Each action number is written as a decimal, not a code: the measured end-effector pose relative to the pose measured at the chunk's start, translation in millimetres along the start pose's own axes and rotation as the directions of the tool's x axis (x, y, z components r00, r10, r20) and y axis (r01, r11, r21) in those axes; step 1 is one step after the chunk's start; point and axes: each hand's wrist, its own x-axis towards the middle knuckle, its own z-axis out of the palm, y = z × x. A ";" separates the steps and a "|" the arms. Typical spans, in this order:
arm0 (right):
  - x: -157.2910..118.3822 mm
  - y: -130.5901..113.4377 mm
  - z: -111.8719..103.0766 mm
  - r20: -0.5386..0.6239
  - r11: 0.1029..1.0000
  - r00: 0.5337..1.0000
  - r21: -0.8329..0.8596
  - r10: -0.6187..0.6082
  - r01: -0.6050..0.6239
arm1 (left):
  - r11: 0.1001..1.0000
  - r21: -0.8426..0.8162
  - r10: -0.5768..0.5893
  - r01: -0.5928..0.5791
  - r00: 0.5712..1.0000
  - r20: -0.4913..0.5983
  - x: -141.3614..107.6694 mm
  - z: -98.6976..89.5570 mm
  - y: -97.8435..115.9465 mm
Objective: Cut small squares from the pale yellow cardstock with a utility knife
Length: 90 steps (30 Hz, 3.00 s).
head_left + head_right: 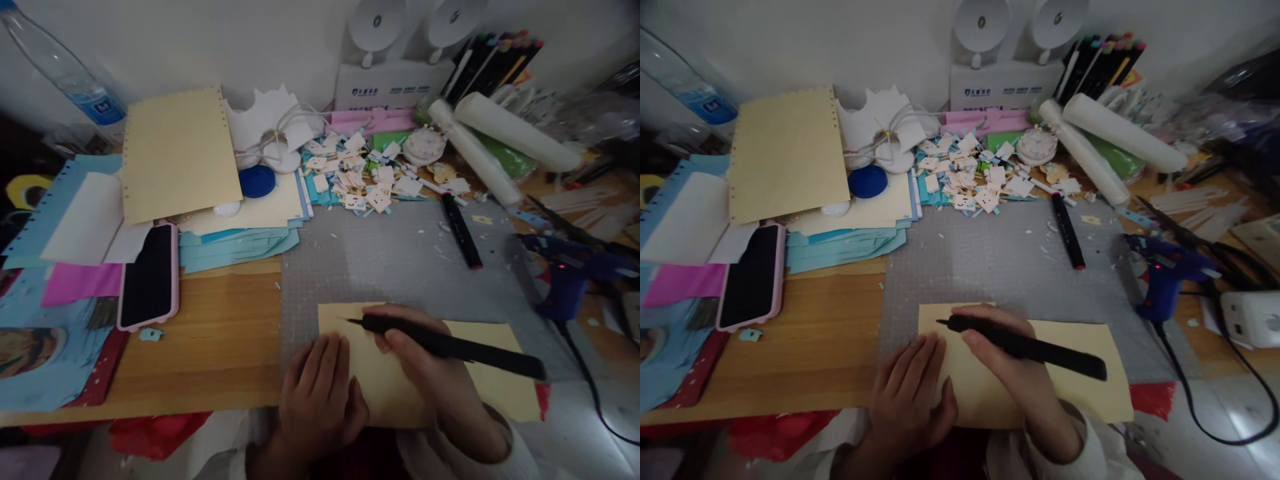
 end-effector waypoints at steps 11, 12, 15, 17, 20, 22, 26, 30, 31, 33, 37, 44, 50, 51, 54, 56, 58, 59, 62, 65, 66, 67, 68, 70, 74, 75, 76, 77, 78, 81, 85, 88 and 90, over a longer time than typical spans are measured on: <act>13.6 -9.9 16.7 0.110 0.998 0.993 -0.055 -0.038 0.045 | 1.000 -0.009 -0.028 0.028 1.000 -0.007 2.5 -1.3 1.7; 14.0 -10.9 16.3 0.115 0.998 0.993 -0.053 -0.036 0.042 | 0.999 -0.011 -0.032 0.031 0.999 -0.008 2.7 -1.5 1.7; 16.0 -13.8 14.3 0.128 0.998 0.991 -0.039 -0.041 0.046 | 0.999 -0.015 -0.034 0.034 0.999 -0.009 2.9 -1.6 1.6; 17.2 -14.4 11.9 0.140 0.998 0.989 -0.025 -0.048 0.053 | 0.999 -0.015 -0.034 0.034 0.999 -0.011 2.9 -1.6 1.8; 16.2 -13.0 6.2 0.143 0.995 0.986 -0.028 -0.090 0.095 | 0.999 -0.009 -0.042 0.042 0.999 0.001 3.2 -1.6 2.5; 11.9 -10.5 1.2 0.116 0.990 0.986 -0.053 -0.122 0.129 | 0.999 -0.003 -0.047 0.047 0.999 0.016 3.7 -1.7 3.1; -3.5 2.4 -11.9 0.030 0.958 0.985 -0.227 -0.172 0.175 | 0.998 0.004 -0.062 0.062 0.998 0.021 5.1 -1.9 3.6; -16.6 25.8 -20.6 0.128 0.726 0.903 -0.553 -0.409 0.408 | 0.998 0.006 -0.058 0.058 0.998 0.028 5.7 -2.5 3.0; -18.9 31.2 -20.5 0.175 0.672 0.888 -0.596 -0.426 0.440 | 0.999 0.004 -0.054 0.054 0.998 0.030 5.8 -2.8 2.7; -22.6 38.8 -17.7 0.251 0.598 0.873 -0.647 -0.419 0.473 | 0.999 0.005 -0.046 0.045 0.998 0.036 6.0 -3.4 2.2; -25.9 39.8 -9.9 0.295 0.522 0.866 -0.703 -0.404 0.483 | 0.999 0.016 -0.032 0.032 0.999 0.044 6.3 -4.4 1.7; -21.4 29.6 -8.0 0.280 0.542 0.858 -0.680 -0.431 0.494 | 0.999 0.027 -0.032 0.031 0.998 0.056 7.1 -4.4 1.2; -23.5 34.4 -8.3 0.290 0.534 0.861 -0.689 -0.417 0.491 | 0.999 0.034 -0.033 0.032 0.998 0.050 8.7 -4.7 1.0; -23.7 35.0 -8.4 0.294 0.528 0.859 -0.691 -0.418 0.494 | 0.999 0.035 -0.034 0.032 0.998 0.049 8.9 -5.0 1.2; -23.0 35.1 -8.5 0.306 0.503 0.848 -0.699 -0.433 0.508 | 0.999 0.033 -0.037 0.036 0.998 0.049 9.3 -5.6 1.6; -21.7 34.0 -8.4 0.306 0.487 0.842 -0.707 -0.443 0.513 | 0.999 0.026 -0.041 0.039 0.998 0.053 9.2 -5.8 1.8; -20.6 32.7 -8.4 0.308 0.482 0.841 -0.709 -0.445 0.514 | 0.999 0.019 -0.037 0.036 0.998 0.054 9.0 -5.7 1.9; -20.3 32.2 -8.4 0.308 0.482 0.840 -0.709 -0.446 0.515 | 0.999 0.018 -0.034 0.033 0.998 0.055 8.9 -5.7 2.0; -20.4 31.1 -8.4 0.309 0.488 0.844 -0.706 -0.439 0.513 | 0.999 0.017 -0.030 0.029 0.998 0.055 8.6 -5.5 2.0; -21.3 30.4 -7.9 0.305 0.497 0.847 -0.703 -0.435 0.508 | 0.999 0.012 -0.031 0.031 0.998 0.052 8.1 -5.3 1.7; -21.6 30.3 -7.6 0.305 0.497 0.847 -0.703 -0.436 0.509 | 1.000 0.010 -0.027 0.027 0.998 0.051 7.8 -5.1 1.6; -21.8 30.3 -7.2 0.303 0.494 0.846 -0.705 -0.439 0.509 | 1.000 0.011 -0.025 0.024 0.998 0.050 7.5 -5.0 1.4; -21.9 30.5 -7.0 0.300 0.489 0.845 -0.709 -0.443 0.508 | 1.000 0.013 -0.024 0.024 0.998 0.049 7.2 -4.9 1.3; -22.1 31.1 -6.6 0.296 0.479 0.842 -0.715 -0.452 0.509 | 1.000 0.015 -0.026 0.025 0.999 0.044 6.4 -4.5 1.2; -22.0 31.4 -6.6 0.289 0.478 0.835 -0.712 -0.468 0.514 | 0.999 0.012 -0.034 0.034 0.998 0.044 4.2 -3.7 1.1; -22.0 31.1 -6.8 0.289 0.479 0.836 -0.712 -0.466 0.513 | 0.999 0.013 -0.033 0.033 0.998 0.045 3.7 -3.7 1.0; -22.0 30.6 -7.0 0.290 0.480 0.836 -0.711 -0.466 0.514 | 0.999 0.015 -0.031 0.031 0.998 0.046 3.3 -3.6 0.8; -21.9 30.1 -7.2 0.291 0.481 0.837 -0.710 -0.464 0.514 | 0.999 0.017 -0.028 0.028 0.999 0.047 3.1 -3.6 0.7; -21.7 29.5 -7.4 0.294 0.483 0.837 -0.709 -0.462 0.515 | 1.000 0.018 -0.027 0.026 0.998 0.048 2.9 -3.6 0.5; -21.3 28.1 -7.5 0.295 0.483 0.834 -0.705 -0.467 0.520 | 1.000 0.014 -0.021 0.020 0.998 0.052 2.9 -3.5 0.1; -21.7 28.2 -6.8 0.295 0.490 0.834 -0.698 -0.466 0.522 | 1.000 0.011 -0.022 0.021 0.999 0.042 2.3 -3.1 -0.2; -22.7 29.3 -6.1 0.298 0.494 0.835 -0.696 -0.462 0.521 | 1.000 0.011 -0.023 0.022 0.999 0.042 1.3 -2.9 -0.2; -22.8 30.0 -5.9 0.303 0.488 0.833 -0.697 -0.464 0.526 | 1.000 0.011 -0.022 0.022 0.999 0.048 1.0 -2.7 -0.2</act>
